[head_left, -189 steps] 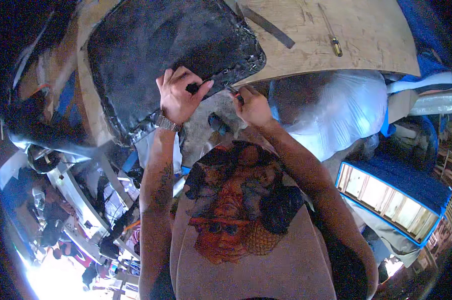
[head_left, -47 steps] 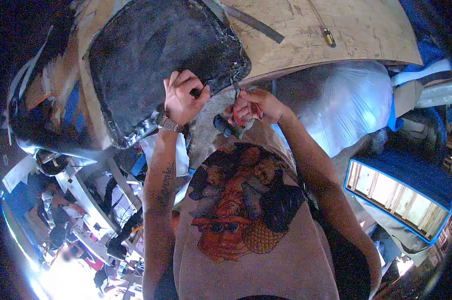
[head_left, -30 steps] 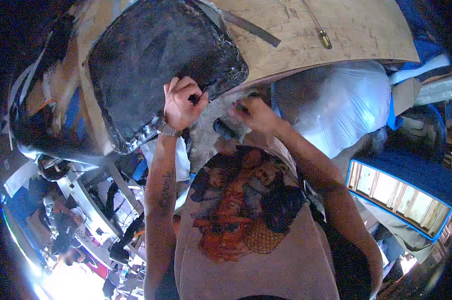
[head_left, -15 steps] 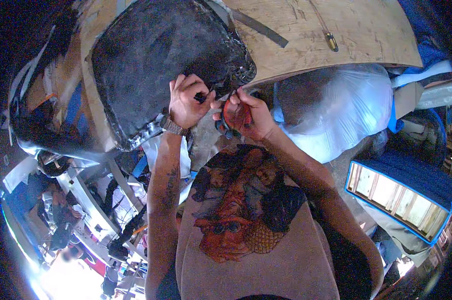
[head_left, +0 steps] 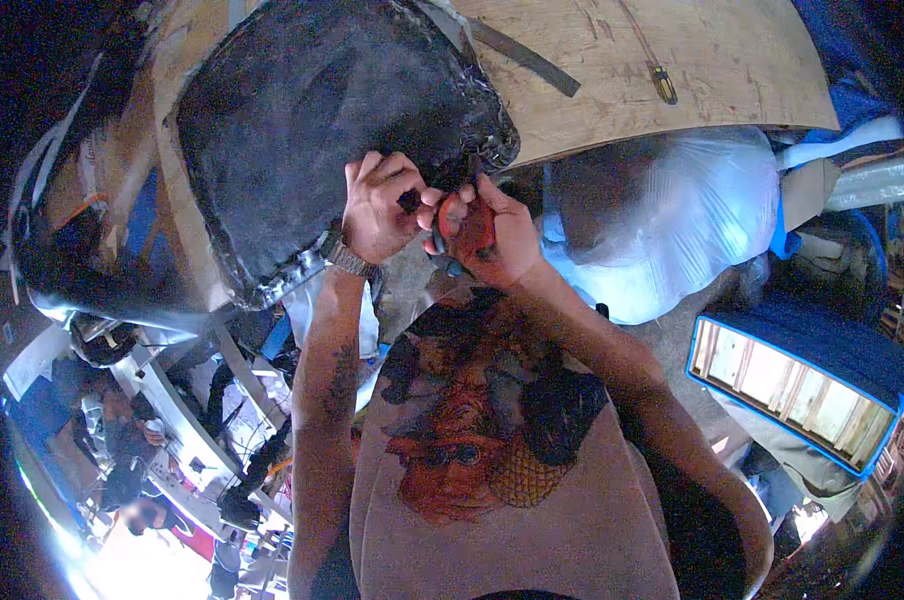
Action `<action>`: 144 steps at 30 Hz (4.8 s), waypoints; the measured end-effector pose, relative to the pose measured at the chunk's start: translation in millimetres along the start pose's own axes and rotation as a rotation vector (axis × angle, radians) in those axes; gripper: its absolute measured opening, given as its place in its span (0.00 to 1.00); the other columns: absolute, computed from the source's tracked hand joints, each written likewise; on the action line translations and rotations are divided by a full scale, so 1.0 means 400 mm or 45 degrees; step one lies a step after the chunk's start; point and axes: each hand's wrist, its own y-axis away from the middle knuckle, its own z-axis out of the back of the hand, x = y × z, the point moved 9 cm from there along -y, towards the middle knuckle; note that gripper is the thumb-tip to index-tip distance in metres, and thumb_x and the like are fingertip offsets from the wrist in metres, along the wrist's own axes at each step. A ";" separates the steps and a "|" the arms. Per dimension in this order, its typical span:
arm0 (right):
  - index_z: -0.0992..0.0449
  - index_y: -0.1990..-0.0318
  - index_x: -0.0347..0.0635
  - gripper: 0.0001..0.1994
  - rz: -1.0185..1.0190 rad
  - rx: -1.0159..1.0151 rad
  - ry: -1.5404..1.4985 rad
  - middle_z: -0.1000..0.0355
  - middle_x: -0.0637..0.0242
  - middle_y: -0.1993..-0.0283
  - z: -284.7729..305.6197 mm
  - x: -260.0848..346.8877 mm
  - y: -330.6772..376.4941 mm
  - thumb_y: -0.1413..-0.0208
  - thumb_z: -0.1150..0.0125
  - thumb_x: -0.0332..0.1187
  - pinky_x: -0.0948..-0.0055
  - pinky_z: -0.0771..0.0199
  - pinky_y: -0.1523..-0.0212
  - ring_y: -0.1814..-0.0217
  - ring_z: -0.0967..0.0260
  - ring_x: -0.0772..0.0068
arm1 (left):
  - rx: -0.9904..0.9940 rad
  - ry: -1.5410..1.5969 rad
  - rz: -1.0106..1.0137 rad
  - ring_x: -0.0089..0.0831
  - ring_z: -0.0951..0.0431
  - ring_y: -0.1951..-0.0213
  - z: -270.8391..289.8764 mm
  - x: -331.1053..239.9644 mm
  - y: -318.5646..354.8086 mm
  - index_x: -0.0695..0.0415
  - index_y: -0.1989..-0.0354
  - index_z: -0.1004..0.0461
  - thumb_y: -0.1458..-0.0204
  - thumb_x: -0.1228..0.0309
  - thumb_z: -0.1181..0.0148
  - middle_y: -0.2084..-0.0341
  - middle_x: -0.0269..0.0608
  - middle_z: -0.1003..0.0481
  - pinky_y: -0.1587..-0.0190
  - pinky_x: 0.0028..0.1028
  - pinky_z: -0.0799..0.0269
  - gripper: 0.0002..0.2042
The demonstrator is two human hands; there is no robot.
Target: Removing or securing upholstery material on a chair seat using tools.
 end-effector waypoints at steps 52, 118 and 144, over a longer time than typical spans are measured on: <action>0.28 0.71 0.37 0.10 1.058 -0.319 2.592 0.30 0.57 0.77 0.118 0.186 0.079 0.51 0.38 0.36 0.64 0.31 0.74 0.77 0.32 0.54 | -0.021 -0.085 0.038 0.32 0.35 0.72 -0.013 -0.004 0.024 0.49 0.87 0.31 0.64 0.67 0.33 0.81 0.27 0.32 0.65 0.33 0.46 0.11; 0.29 0.68 0.38 0.21 -0.319 -0.241 0.672 0.28 0.65 0.72 0.137 0.037 0.060 0.42 0.51 0.50 0.77 0.35 0.81 0.77 0.32 0.74 | -0.122 -0.055 0.071 0.32 0.33 0.70 0.007 -0.003 0.022 0.49 0.84 0.31 0.63 0.66 0.32 0.79 0.28 0.31 0.64 0.32 0.43 0.11; 0.28 0.63 0.38 0.13 -0.057 0.169 2.851 0.29 0.52 0.70 0.138 0.168 0.154 0.43 0.47 0.40 0.63 0.31 0.63 0.68 0.30 0.54 | 0.135 -0.104 0.143 0.37 0.31 0.62 0.035 -0.066 0.100 0.51 0.78 0.27 0.66 0.66 0.34 0.72 0.33 0.28 0.59 0.36 0.39 0.08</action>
